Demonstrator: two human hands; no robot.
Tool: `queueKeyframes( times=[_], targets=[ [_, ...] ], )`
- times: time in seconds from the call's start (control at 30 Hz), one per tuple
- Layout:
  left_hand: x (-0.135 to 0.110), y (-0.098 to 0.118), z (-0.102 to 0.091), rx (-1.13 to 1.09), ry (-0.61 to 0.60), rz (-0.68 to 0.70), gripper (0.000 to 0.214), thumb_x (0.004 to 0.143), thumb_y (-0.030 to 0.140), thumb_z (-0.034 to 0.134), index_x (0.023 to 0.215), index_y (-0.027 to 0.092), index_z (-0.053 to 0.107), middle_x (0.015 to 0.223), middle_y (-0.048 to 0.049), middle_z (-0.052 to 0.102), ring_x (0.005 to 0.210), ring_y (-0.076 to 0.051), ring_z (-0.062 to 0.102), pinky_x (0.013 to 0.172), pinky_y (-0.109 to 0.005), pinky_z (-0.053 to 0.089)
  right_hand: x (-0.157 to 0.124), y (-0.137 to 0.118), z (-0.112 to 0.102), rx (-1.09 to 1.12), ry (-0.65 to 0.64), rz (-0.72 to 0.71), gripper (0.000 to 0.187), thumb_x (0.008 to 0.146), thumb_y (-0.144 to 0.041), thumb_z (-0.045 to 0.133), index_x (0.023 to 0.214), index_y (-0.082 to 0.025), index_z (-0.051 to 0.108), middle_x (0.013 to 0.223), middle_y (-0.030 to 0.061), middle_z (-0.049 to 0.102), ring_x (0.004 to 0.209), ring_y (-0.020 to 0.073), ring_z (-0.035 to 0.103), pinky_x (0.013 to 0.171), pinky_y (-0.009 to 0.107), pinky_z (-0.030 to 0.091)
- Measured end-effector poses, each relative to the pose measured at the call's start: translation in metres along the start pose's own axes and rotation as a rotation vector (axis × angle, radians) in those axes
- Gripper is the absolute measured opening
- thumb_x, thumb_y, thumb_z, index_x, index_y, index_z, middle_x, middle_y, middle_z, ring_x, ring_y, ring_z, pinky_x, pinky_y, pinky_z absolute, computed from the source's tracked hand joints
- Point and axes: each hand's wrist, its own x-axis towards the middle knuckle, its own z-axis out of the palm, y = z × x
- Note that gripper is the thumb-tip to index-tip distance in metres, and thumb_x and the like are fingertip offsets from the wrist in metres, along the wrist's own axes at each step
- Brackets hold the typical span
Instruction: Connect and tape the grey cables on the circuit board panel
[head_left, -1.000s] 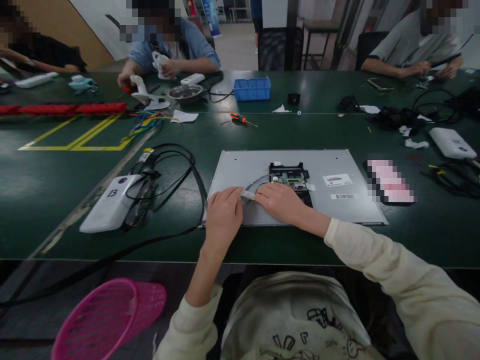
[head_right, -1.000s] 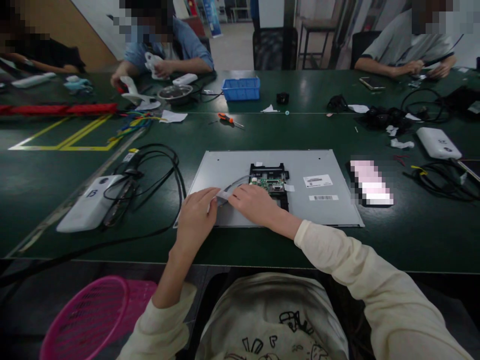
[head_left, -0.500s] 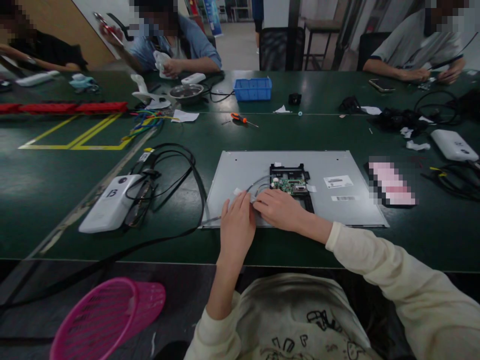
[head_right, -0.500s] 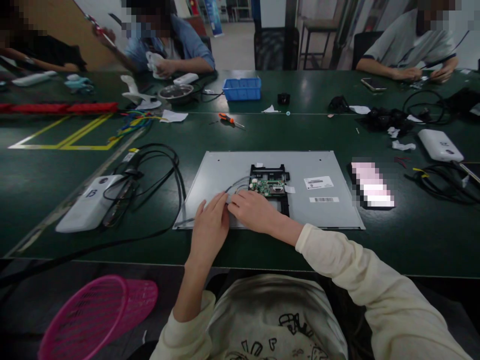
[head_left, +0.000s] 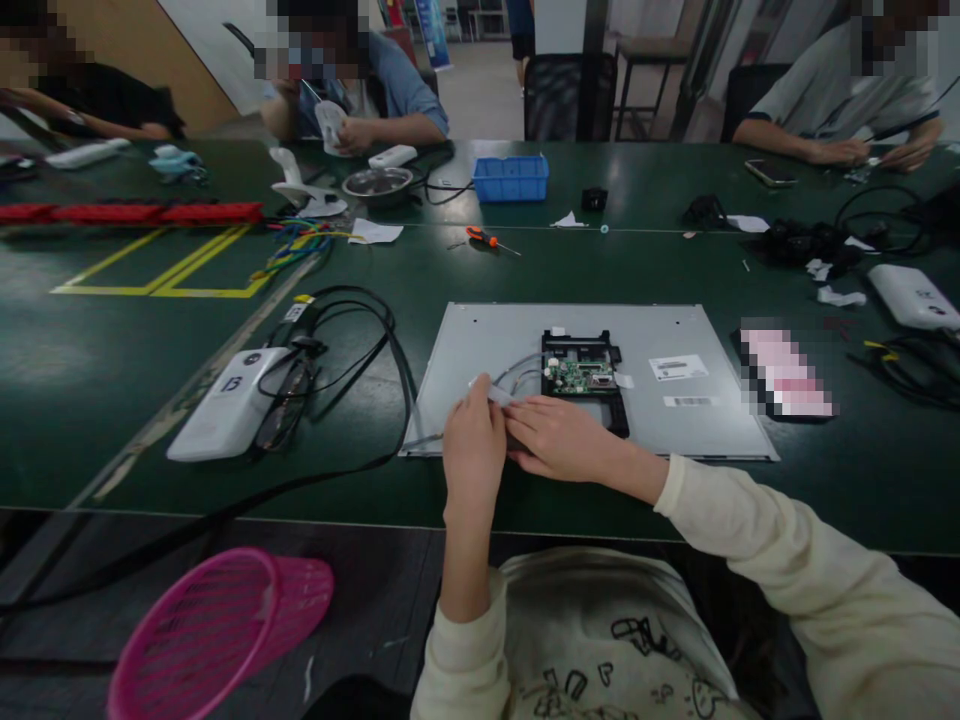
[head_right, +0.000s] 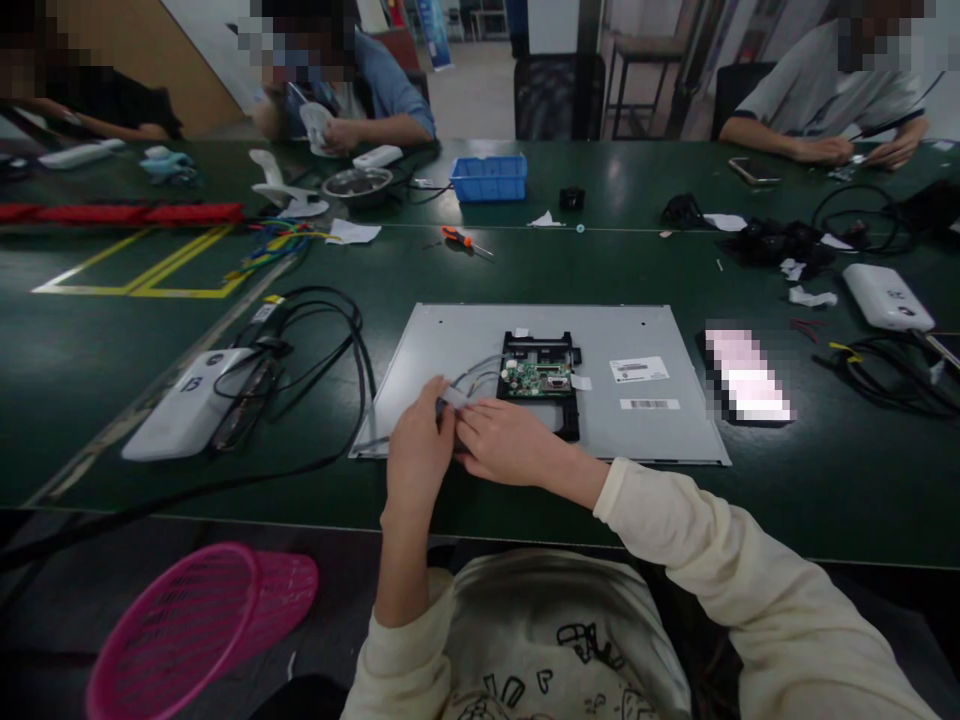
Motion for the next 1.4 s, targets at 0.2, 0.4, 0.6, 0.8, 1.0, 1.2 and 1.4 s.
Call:
queueKeyframes(
  times=[0.2, 0.4, 0.6, 0.8, 1.0, 1.2, 1.4],
  targets=[
    [0.004, 0.0, -0.002, -0.077, 0.042, -0.02, 0.03, 0.088, 0.014, 0.047, 0.118, 0.015, 0.049, 0.119, -0.0152, 0.058, 0.111, -0.027, 0.058, 0.095, -0.042, 0.047, 0.0, 0.0, 0.001, -0.001, 0.017, 0.008, 0.032, 0.093, -0.027, 0.046, 0.11, -0.005, 0.061, 0.115, 0.0189, 0.066, 0.106, 0.0245, 0.061, 0.103, 0.039, 0.041],
    [0.004, -0.003, 0.001, -0.133, 0.067, 0.003, 0.022, 0.088, 0.015, 0.047, 0.11, 0.017, 0.05, 0.119, -0.0134, 0.057, 0.114, -0.026, 0.055, 0.099, -0.042, 0.045, -0.001, 0.0, 0.001, -0.015, 0.046, 0.004, 0.027, 0.094, -0.021, 0.044, 0.108, -0.007, 0.062, 0.112, 0.0166, 0.068, 0.103, 0.0231, 0.063, 0.101, 0.039, 0.042],
    [0.004, -0.004, 0.003, -0.135, 0.082, -0.006, 0.023, 0.087, 0.015, 0.049, 0.11, 0.016, 0.05, 0.118, -0.0141, 0.057, 0.113, -0.027, 0.055, 0.098, -0.042, 0.045, -0.002, -0.002, -0.001, 0.002, 0.044, 0.001, 0.025, 0.094, -0.021, 0.043, 0.101, -0.009, 0.064, 0.107, 0.0157, 0.069, 0.1, 0.0225, 0.063, 0.095, 0.038, 0.046],
    [0.005, -0.007, 0.004, -0.135, 0.098, 0.026, 0.023, 0.086, 0.015, 0.05, 0.109, 0.016, 0.05, 0.112, -0.0129, 0.058, 0.109, -0.026, 0.057, 0.096, -0.042, 0.047, -0.002, -0.001, -0.001, 0.002, 0.039, 0.01, 0.022, 0.093, -0.018, 0.044, 0.092, -0.011, 0.065, 0.094, 0.0134, 0.07, 0.09, 0.0214, 0.065, 0.091, 0.037, 0.047],
    [0.006, -0.007, 0.003, -0.169, 0.179, 0.122, 0.025, 0.086, 0.014, 0.048, 0.11, 0.017, 0.054, 0.121, -0.0126, 0.056, 0.118, -0.026, 0.053, 0.102, -0.043, 0.043, -0.009, 0.013, -0.027, 0.019, 0.089, 0.024, 0.023, 0.094, -0.02, 0.044, 0.099, -0.013, 0.066, 0.1, 0.0127, 0.071, 0.094, 0.0219, 0.064, 0.091, 0.039, 0.048],
    [0.001, 0.005, -0.005, -0.182, 0.198, 0.22, 0.029, 0.089, 0.016, 0.047, 0.116, 0.017, 0.055, 0.128, -0.012, 0.054, 0.12, -0.024, 0.051, 0.104, -0.04, 0.041, -0.043, 0.05, -0.062, 0.023, 0.22, 0.363, 0.028, 0.093, -0.022, 0.044, 0.107, -0.015, 0.067, 0.111, 0.0107, 0.07, 0.103, 0.0231, 0.064, 0.091, 0.039, 0.049],
    [-0.005, 0.01, -0.007, -0.015, 0.08, 0.299, 0.033, 0.087, 0.026, 0.056, 0.12, 0.02, 0.055, 0.124, -0.0108, 0.057, 0.116, -0.027, 0.051, 0.102, -0.043, 0.04, -0.09, 0.087, -0.06, 0.082, 0.204, 0.654, 0.028, 0.087, -0.022, 0.049, 0.105, -0.019, 0.07, 0.108, 0.0077, 0.071, 0.101, 0.025, 0.065, 0.092, 0.041, 0.048]
  ],
)
